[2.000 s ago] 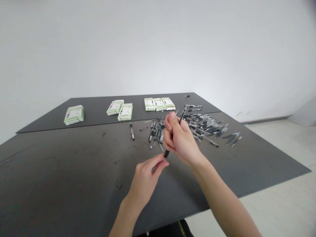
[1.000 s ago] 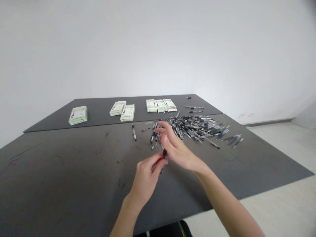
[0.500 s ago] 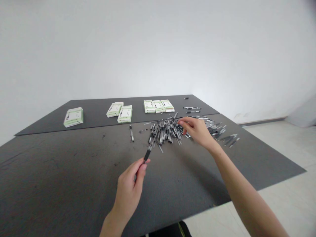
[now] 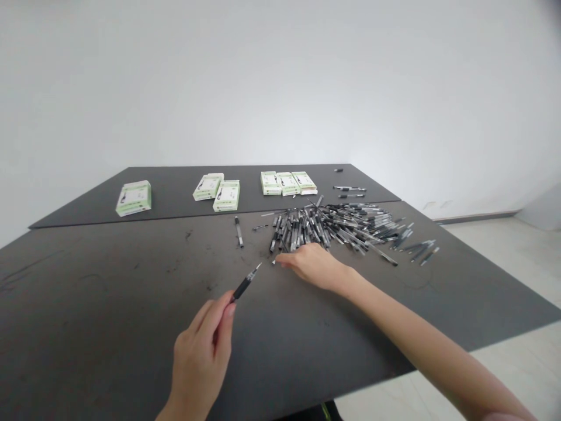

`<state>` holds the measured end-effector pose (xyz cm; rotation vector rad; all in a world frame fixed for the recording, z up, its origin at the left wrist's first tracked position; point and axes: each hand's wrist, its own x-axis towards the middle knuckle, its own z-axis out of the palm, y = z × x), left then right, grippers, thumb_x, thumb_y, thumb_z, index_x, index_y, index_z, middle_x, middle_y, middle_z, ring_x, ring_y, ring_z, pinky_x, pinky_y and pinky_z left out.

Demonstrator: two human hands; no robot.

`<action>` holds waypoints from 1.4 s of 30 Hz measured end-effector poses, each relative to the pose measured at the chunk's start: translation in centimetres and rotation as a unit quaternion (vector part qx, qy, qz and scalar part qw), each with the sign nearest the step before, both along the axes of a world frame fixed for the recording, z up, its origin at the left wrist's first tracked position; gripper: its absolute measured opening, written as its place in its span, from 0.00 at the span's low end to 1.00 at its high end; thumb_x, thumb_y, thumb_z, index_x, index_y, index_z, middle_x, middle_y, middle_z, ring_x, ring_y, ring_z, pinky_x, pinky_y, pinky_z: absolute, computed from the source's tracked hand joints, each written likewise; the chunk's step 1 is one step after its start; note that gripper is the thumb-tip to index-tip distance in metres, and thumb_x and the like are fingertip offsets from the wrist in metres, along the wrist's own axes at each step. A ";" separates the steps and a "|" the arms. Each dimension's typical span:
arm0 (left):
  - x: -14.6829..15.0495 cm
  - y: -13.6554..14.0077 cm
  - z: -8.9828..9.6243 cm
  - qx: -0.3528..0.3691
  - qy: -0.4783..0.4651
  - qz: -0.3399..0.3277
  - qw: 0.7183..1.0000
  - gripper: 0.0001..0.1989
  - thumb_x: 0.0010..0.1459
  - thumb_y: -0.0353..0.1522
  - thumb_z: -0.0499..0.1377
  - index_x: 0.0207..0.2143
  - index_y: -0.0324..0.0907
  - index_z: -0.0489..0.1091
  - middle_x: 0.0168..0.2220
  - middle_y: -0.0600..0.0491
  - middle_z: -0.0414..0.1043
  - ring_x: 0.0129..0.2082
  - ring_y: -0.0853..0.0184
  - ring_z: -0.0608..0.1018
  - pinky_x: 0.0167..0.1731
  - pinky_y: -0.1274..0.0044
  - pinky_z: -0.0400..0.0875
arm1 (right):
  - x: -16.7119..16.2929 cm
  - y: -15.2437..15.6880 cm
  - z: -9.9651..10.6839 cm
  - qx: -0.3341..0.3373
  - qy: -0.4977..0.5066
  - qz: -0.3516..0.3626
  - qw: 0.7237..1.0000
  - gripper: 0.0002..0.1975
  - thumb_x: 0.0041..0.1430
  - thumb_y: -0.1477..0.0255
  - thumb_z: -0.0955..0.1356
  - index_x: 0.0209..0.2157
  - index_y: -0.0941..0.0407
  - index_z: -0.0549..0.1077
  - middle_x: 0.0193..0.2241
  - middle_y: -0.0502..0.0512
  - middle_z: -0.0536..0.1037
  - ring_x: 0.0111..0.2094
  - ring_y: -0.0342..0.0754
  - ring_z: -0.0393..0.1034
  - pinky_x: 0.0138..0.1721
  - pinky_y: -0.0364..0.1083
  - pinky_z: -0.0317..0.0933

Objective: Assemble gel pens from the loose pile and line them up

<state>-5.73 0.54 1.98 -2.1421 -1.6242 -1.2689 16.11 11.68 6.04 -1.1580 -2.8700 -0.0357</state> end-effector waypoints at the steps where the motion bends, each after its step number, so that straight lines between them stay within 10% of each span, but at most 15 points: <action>1: -0.2 -0.1 0.0 0.003 0.010 0.000 1.000 0.14 0.63 0.35 0.48 0.38 0.37 0.70 0.31 0.50 0.75 0.28 0.72 0.78 0.29 0.84 0.68 | -0.4 0.1 -0.4 -0.002 -0.012 0.005 1.000 0.15 0.62 0.75 0.58 0.45 0.53 0.71 0.26 0.57 0.78 0.30 0.50 0.74 0.28 0.42 0.52; 42: -1.9 0.6 0.0 -0.097 0.127 -0.016 0.987 0.16 0.63 0.38 0.46 0.43 0.43 0.71 0.28 0.55 0.75 0.22 0.73 0.76 0.24 0.82 0.69 | -1.5 1.4 -3.9 -0.050 0.013 -0.001 0.999 0.14 0.64 0.71 0.57 0.47 0.51 0.69 0.30 0.55 0.78 0.33 0.47 0.73 0.31 0.42 0.53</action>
